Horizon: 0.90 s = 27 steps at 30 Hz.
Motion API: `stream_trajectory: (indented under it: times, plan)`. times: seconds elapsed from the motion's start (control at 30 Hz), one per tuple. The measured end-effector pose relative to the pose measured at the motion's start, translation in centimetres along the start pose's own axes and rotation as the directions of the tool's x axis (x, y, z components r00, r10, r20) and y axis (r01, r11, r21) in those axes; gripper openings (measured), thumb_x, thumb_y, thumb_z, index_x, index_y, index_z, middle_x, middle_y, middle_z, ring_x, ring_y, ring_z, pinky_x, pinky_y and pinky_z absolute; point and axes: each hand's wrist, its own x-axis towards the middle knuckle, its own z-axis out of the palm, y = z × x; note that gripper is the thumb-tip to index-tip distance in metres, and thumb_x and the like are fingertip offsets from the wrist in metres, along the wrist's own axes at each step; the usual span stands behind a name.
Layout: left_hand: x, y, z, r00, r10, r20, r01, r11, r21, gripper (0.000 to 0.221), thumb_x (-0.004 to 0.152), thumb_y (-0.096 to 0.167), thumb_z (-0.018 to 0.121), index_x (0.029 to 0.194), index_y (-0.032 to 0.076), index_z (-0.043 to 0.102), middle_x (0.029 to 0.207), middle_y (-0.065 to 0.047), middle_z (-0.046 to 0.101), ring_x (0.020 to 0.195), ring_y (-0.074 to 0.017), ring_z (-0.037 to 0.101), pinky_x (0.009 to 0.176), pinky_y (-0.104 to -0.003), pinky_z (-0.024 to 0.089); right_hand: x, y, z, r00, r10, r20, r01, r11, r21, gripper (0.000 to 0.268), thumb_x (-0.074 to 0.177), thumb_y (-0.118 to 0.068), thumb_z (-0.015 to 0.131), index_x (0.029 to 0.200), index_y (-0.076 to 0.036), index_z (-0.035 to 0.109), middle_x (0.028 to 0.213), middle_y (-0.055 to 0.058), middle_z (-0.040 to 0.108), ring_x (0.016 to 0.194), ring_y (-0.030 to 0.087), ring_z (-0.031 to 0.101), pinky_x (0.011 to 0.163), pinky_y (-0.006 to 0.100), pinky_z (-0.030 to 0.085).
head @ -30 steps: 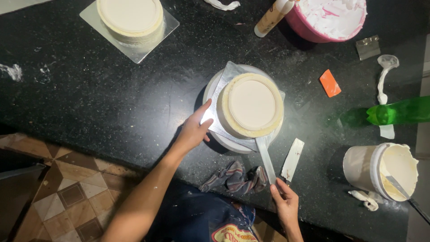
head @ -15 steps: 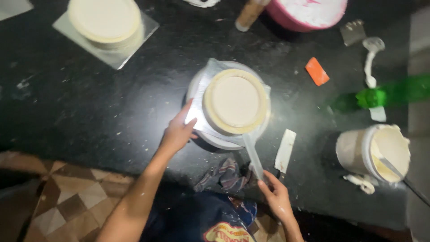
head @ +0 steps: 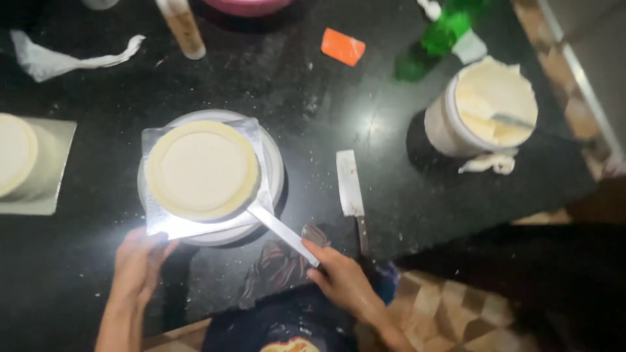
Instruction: The person trims the edges of a round cake on a turntable using a metal spatula, rotating the cake and scraping off excess frosting. They wipe the spatula with a cloth between passes and repeat the trimming process.
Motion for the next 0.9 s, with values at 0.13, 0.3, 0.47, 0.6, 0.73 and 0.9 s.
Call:
stream_trajectory:
  times: [0.13,0.3,0.47,0.6,0.73,0.9]
  plan:
    - [-1.3,2.1,3.9,0.993,0.079,0.093,-0.057,0.974,-0.218,0.041,0.095,0.002,0.052,0.135,-0.005,0.048,0.132,-0.02,0.062,0.119,-0.0295,0.066,0.105,-0.048,0.054,-0.7,-0.4,-1.1,0.995,-0.082,-0.049,0.083,0.997,0.009,0.058,0.089,-0.016,0.071,0.145,-0.015,0.055,0.102,0.016,0.068,0.092,0.039,0.067,0.077,0.044,0.053]
    - [-0.9,1.2,5.3,0.997,0.073,0.007,-0.065,0.929,-0.365,0.047,0.097,0.005,0.045,0.145,0.003,0.044,0.137,-0.021,0.06,0.12,-0.0355,0.065,0.103,-0.052,0.055,-1.2,-1.5,-2.5,0.987,-0.152,-0.054,0.135,0.963,-0.233,0.057,0.087,-0.02,0.071,0.142,-0.017,0.056,0.101,0.014,0.068,0.081,0.04,0.068,0.067,0.048,0.054]
    - [-0.4,0.9,5.9,0.99,0.128,-0.058,-0.141,0.888,-0.437,0.056,0.095,0.003,0.044,0.151,0.004,0.044,0.136,-0.021,0.061,0.115,-0.0351,0.067,0.097,-0.051,0.056,-2.8,-5.6,-4.4,0.992,-0.116,-0.047,0.083,0.892,-0.445,0.058,0.088,-0.025,0.07,0.144,-0.023,0.057,0.091,0.01,0.065,0.07,0.035,0.068,0.059,0.047,0.054]
    - [-1.3,1.4,6.8,0.99,0.12,-0.077,-0.142,0.84,-0.524,0.059,0.095,0.002,0.044,0.154,0.001,0.044,0.135,-0.021,0.062,0.114,-0.0341,0.069,0.095,-0.049,0.058,-4.5,-9.7,-6.0,0.999,0.036,-0.037,-0.051,0.804,-0.592,0.058,0.091,-0.03,0.065,0.149,-0.03,0.053,0.089,0.005,0.063,0.069,0.03,0.069,0.055,0.044,0.054]
    - [-2.1,2.0,6.9,0.992,0.088,-0.093,-0.125,0.82,-0.559,0.06,0.094,0.002,0.044,0.154,0.002,0.042,0.136,-0.02,0.061,0.115,-0.0336,0.069,0.095,-0.05,0.059,-6.7,-11.0,-9.2,0.924,0.37,0.097,-0.186,0.657,-0.73,0.06,0.1,-0.037,0.055,0.158,-0.035,0.038,0.097,0.001,0.062,0.078,0.024,0.071,0.064,0.038,0.058]
    - [-1.7,1.4,5.9,0.991,0.096,-0.089,-0.129,0.827,-0.547,0.06,0.095,0.003,0.042,0.156,0.001,0.038,0.139,-0.022,0.059,0.118,-0.0365,0.067,0.097,-0.053,0.058,-14.1,-2.9,-16.3,0.708,0.648,0.281,-0.371,0.68,-0.633,0.066,0.098,-0.043,0.055,0.161,-0.043,0.035,0.119,-0.008,0.065,0.104,0.004,0.07,0.095,0.028,0.053]
